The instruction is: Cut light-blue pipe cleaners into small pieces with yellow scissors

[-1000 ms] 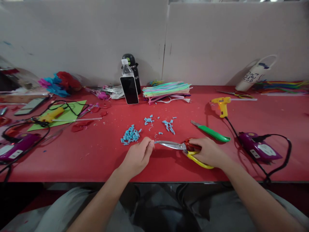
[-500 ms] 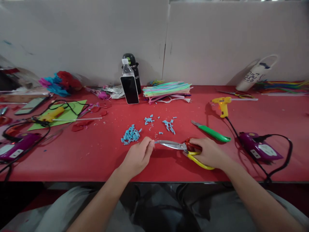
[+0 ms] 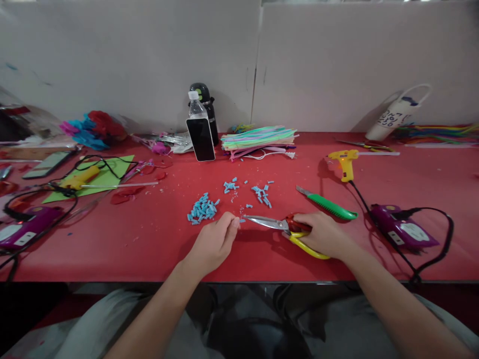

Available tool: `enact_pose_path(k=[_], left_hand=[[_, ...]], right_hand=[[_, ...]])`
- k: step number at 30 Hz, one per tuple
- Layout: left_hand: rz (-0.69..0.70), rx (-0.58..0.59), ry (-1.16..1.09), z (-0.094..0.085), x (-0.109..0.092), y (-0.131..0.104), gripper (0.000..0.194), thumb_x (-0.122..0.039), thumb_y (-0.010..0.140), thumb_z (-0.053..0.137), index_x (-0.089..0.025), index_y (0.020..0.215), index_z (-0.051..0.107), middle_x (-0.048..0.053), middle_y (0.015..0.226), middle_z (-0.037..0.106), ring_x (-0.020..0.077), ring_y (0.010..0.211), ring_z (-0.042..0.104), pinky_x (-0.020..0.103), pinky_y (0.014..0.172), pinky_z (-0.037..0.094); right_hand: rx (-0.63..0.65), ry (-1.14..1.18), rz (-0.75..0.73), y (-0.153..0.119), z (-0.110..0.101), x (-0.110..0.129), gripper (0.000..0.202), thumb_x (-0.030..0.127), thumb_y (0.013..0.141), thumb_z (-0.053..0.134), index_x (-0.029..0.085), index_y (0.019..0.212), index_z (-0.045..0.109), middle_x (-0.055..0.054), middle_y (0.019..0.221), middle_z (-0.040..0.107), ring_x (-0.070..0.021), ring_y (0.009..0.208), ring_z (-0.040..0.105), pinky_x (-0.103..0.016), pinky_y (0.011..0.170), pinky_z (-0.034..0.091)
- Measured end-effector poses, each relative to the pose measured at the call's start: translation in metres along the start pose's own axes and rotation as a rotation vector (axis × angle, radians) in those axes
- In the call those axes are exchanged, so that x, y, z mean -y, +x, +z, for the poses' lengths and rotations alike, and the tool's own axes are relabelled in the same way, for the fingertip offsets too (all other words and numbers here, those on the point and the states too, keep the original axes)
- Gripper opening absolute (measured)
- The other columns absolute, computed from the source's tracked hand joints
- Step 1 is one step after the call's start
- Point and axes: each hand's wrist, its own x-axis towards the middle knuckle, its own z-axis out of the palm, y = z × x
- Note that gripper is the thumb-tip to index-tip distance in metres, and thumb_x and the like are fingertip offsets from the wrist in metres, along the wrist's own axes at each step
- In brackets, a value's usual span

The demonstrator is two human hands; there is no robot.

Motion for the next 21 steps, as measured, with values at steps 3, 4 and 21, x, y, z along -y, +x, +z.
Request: enact_pose_path(k=[3,4,21], left_hand=[[-0.005,-0.009,-0.003,0.0001,-0.0001,-0.0001,0.031,-0.039,0.1,0.027,-0.021,0.08,0.042,-0.001,0.069,0.053,0.0147,0.061,0.051,0.027,0.061,0.036],[-0.007,-0.011,-0.005,0.0001,-0.0003,-0.0001,0.031,-0.039,0.1,0.027,-0.021,0.08,0.042,-0.001,0.069,0.053,0.0147,0.061,0.051,0.027,0.06,0.036],[0.031,-0.05,0.028,0.0025,-0.0005,0.002,0.032,-0.036,0.099,0.029,-0.021,0.075,0.042,0.0,0.064,0.054,0.0142,0.058,0.051,0.027,0.061,0.036]], right_hand=[[-0.01,0.018,0.025,-0.0017,0.0006,0.0007,0.024,0.038,0.076,0.061,0.022,0.066,0.046,0.002,0.058,0.051,-0.0119,0.054,0.039,-0.026,0.053,0.024],[-0.001,0.028,0.026,-0.0024,0.0002,0.0014,0.025,0.039,0.076,0.061,0.022,0.066,0.046,0.002,0.058,0.051,-0.012,0.054,0.039,-0.025,0.052,0.024],[0.001,0.04,-0.01,-0.0039,-0.0054,0.0084,0.034,0.052,0.078,0.059,0.022,0.066,0.045,0.001,0.059,0.054,-0.0121,0.053,0.041,-0.026,0.052,0.024]])
